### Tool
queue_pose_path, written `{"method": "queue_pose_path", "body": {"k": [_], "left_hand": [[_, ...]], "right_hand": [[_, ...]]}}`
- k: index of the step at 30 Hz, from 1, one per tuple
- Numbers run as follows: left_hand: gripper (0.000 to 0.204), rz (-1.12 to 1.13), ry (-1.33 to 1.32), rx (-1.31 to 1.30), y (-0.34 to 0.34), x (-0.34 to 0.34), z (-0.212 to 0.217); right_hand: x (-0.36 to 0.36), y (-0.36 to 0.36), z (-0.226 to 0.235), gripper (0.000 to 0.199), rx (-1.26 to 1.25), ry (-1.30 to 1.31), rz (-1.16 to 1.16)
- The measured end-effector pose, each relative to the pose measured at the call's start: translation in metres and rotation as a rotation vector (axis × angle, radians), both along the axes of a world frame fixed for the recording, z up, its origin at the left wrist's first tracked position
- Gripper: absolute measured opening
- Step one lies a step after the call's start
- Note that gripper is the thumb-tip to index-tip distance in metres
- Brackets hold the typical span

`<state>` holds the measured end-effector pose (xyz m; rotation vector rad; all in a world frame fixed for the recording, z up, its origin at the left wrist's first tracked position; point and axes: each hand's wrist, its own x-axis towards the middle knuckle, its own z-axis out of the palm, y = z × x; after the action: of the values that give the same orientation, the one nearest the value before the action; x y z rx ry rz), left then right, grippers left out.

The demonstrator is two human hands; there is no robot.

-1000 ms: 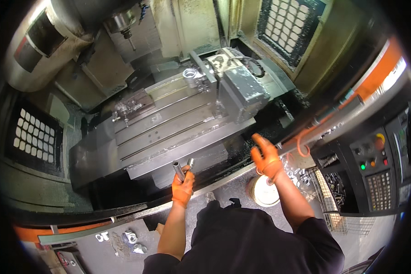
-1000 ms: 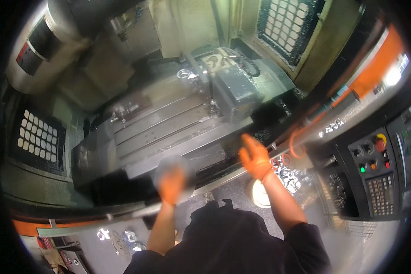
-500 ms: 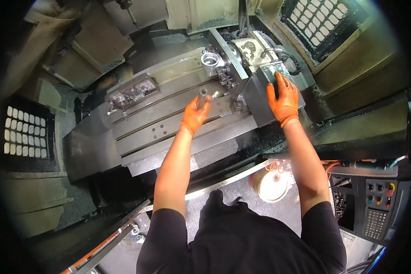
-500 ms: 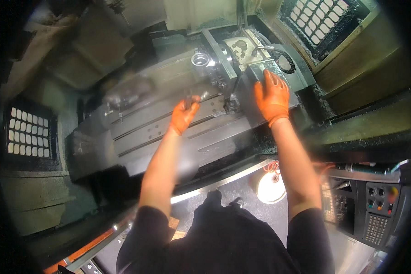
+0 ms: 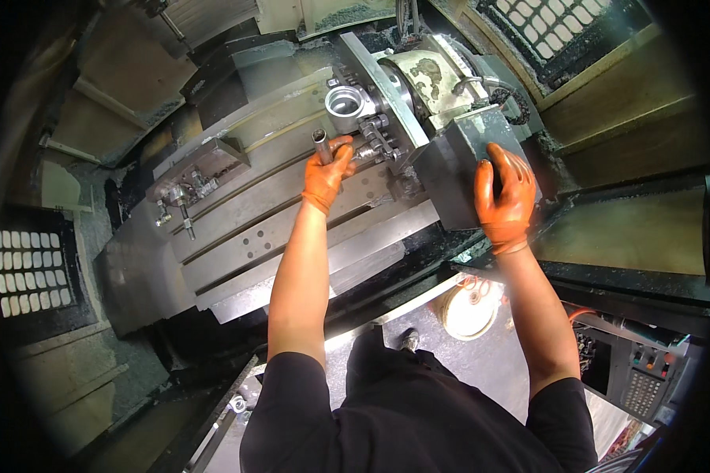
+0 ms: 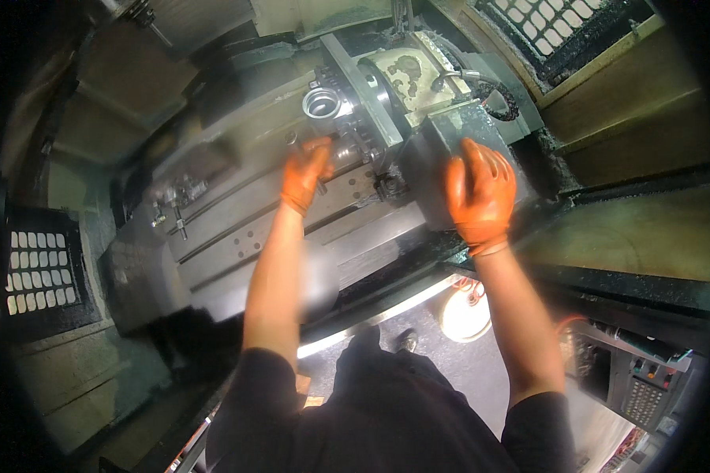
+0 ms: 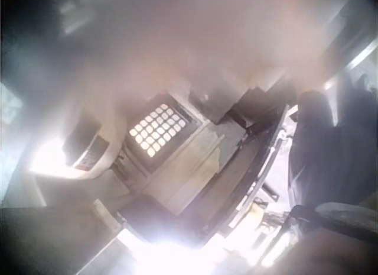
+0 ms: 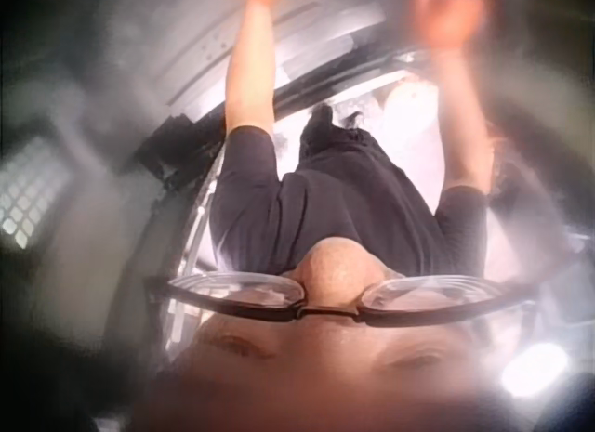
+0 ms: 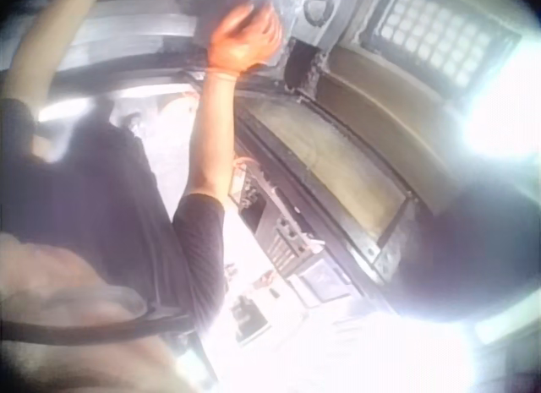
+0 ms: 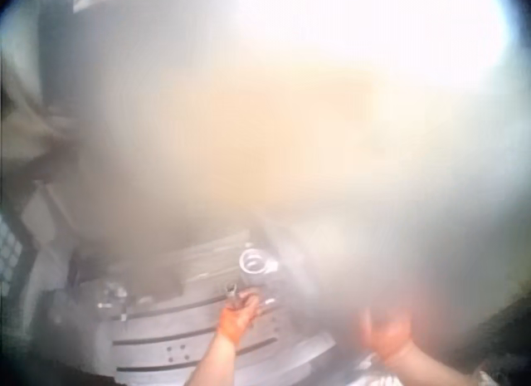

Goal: The person secures a metal part in a vise using a wrench, then closes the machine door and operates the CNC control panel. The person later opens the door and removes the part from the vise.

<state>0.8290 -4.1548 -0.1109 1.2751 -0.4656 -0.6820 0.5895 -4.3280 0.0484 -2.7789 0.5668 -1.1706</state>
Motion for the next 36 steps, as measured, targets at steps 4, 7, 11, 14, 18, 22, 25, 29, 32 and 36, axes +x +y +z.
{"method": "queue_pose_path", "body": {"k": [4, 7, 11, 14, 18, 22, 25, 29, 32, 36], "left_hand": [[0.041, 0.147, -0.226, -0.136, 0.004, -0.023, -0.006], [0.026, 0.195, 0.157, -0.112, -0.004, -0.038, -0.053], [0.021, 0.41, 0.208, 0.109, -0.019, -0.032, -0.09], [0.025, 0.476, 0.266, 0.215, -0.025, -0.037, -0.085], [0.024, 0.528, 0.287, 0.351, -0.027, -0.037, -0.076], [0.024, 0.423, 0.449, 0.637, -0.019, -0.055, -0.024], [0.025, 0.388, 0.631, 0.6, -0.012, -0.068, -0.004], [0.03, 0.302, 0.702, 0.43, 0.013, -0.1, 0.034], [0.04, 0.24, 0.792, 0.281, 0.015, -0.101, 0.061], [0.048, 0.188, 0.908, 0.091, 0.028, -0.106, 0.088]], "right_hand": [[-0.003, 0.0, 0.0, 0.025, 0.02, 0.025, -0.021], [-0.002, -0.003, -0.003, 0.022, 0.018, 0.004, -0.005], [0.0, -0.001, -0.001, 0.02, 0.048, 0.002, 0.005], [-0.003, -0.005, -0.001, 0.022, 0.043, 0.039, -0.033], [-0.003, -0.001, 0.002, 0.023, 0.092, 0.056, -0.054], [-0.001, -0.003, 0.008, 0.023, 0.08, 0.061, -0.033], [-0.002, 0.0, 0.006, 0.023, 0.081, 0.065, -0.04], [-0.001, -0.004, 0.008, 0.025, 0.113, 0.097, -0.038], [-0.002, -0.008, 0.006, 0.025, 0.084, 0.059, 0.015], [-0.006, -0.009, 0.0, 0.028, 0.085, 0.088, 0.001]]}}
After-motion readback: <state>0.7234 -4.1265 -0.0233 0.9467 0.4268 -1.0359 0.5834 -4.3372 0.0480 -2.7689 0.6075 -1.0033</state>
